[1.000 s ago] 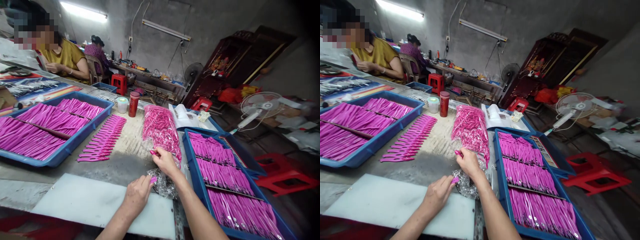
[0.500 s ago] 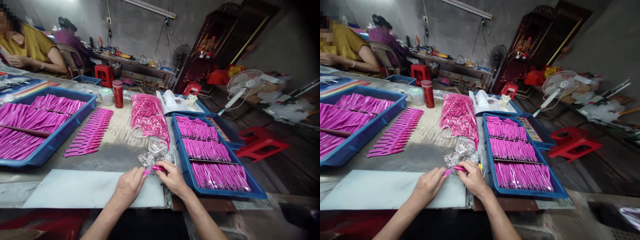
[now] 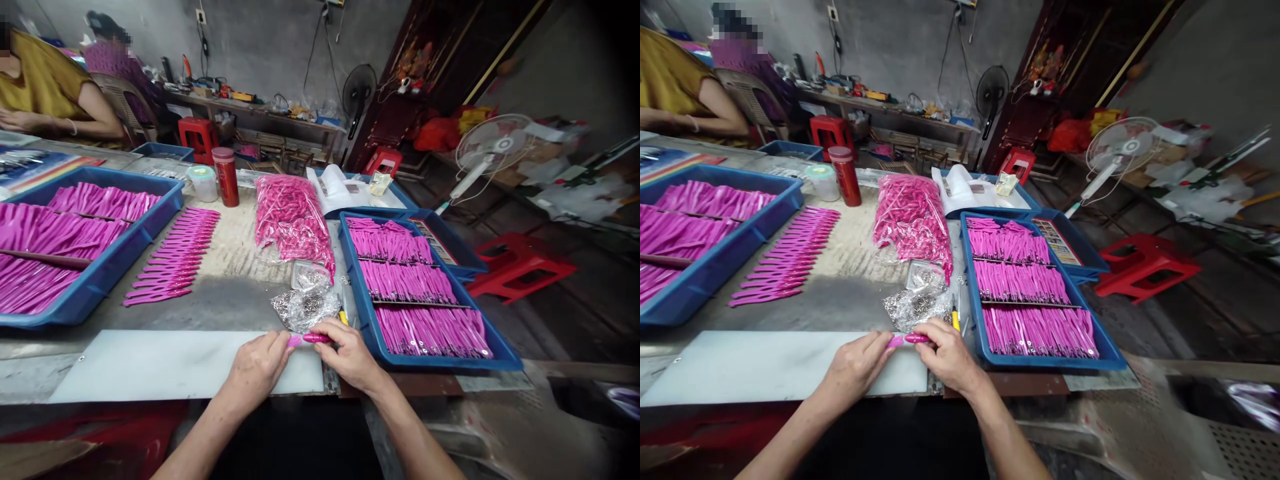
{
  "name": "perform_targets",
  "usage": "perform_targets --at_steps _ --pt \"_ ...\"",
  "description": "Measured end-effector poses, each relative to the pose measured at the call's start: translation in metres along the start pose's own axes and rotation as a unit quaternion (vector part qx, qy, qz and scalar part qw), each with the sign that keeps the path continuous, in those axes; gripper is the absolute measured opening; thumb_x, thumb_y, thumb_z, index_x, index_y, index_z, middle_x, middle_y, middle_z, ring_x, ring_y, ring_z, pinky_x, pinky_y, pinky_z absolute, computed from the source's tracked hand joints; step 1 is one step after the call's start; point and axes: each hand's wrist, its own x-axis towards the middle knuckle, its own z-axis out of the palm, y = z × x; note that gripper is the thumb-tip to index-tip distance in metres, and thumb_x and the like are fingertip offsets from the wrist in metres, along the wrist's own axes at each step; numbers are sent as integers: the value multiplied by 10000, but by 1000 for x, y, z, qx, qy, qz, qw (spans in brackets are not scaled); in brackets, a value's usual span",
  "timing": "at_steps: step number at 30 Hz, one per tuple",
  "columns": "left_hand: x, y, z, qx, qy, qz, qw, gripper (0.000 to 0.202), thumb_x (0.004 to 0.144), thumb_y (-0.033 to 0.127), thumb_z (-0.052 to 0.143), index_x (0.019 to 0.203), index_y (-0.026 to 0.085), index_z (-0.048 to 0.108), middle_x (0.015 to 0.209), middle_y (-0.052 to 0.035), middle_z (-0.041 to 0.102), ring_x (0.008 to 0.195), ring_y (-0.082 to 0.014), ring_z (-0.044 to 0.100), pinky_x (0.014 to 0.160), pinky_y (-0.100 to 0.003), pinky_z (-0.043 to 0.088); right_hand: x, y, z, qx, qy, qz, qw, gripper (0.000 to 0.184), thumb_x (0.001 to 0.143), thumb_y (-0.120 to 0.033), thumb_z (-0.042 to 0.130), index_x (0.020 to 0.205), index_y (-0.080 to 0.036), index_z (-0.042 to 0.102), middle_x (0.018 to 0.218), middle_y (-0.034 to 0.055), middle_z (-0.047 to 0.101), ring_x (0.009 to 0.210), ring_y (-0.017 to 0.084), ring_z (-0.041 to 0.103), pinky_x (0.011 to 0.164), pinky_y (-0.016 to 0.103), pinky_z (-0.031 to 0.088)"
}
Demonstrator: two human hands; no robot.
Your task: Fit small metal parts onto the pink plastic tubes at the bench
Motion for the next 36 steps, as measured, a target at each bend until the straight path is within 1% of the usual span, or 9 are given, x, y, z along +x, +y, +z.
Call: perform_targets --at_steps 6,15,22,29,32,36 --pt "-2 3 -1 -3 -30 -3 1000 192 868 230 331 847 165 511 622 2 510 523 -107 501 495 -206 387 -3 2 0 9 -19 -8 1000 166 752 -123 490 872 -180 590 772 31 575 729 137 526 650 255 431" --pt "-4 4 -4 -13 -42 4 999 191 866 239 332 826 167 505 612 8 491 511 -105 484 480 -207 367 -5 1 -2 5 -56 -22 998 156 792 -157 473 889 -180 593 786 39 577 741 139 526 675 263 432" --pt "-2 8 -5 -43 -51 13 998 188 862 209 335 788 167 502 611 10 479 517 -100 476 487 -205 361 -4 -3 -1 3 -78 -34 996 152 807 -188 461 877 -187 596 756 30 571 711 132 524 649 248 430" --pt "-2 9 -9 -38 -64 17 997 196 863 214 333 769 169 499 606 11 476 515 -105 469 485 -213 362 -5 -6 1 1 -92 -34 995 153 815 -197 452 859 -178 598 752 35 572 704 134 518 646 249 426" --pt "-2 10 -10 -43 -65 19 997 200 864 220 329 781 170 504 607 11 478 515 -100 470 479 -206 362 -5 -7 1 -2 -96 -41 995 161 822 -222 449 865 -186 600 746 32 575 703 135 519 642 249 429" --pt "-1 11 -12 -44 -81 21 996 207 866 229 323 788 174 507 613 9 482 512 -98 471 476 -203 367 -5 -7 1 -2 -101 -53 993 168 826 -230 448 871 -188 604 741 29 574 707 134 522 643 246 431"
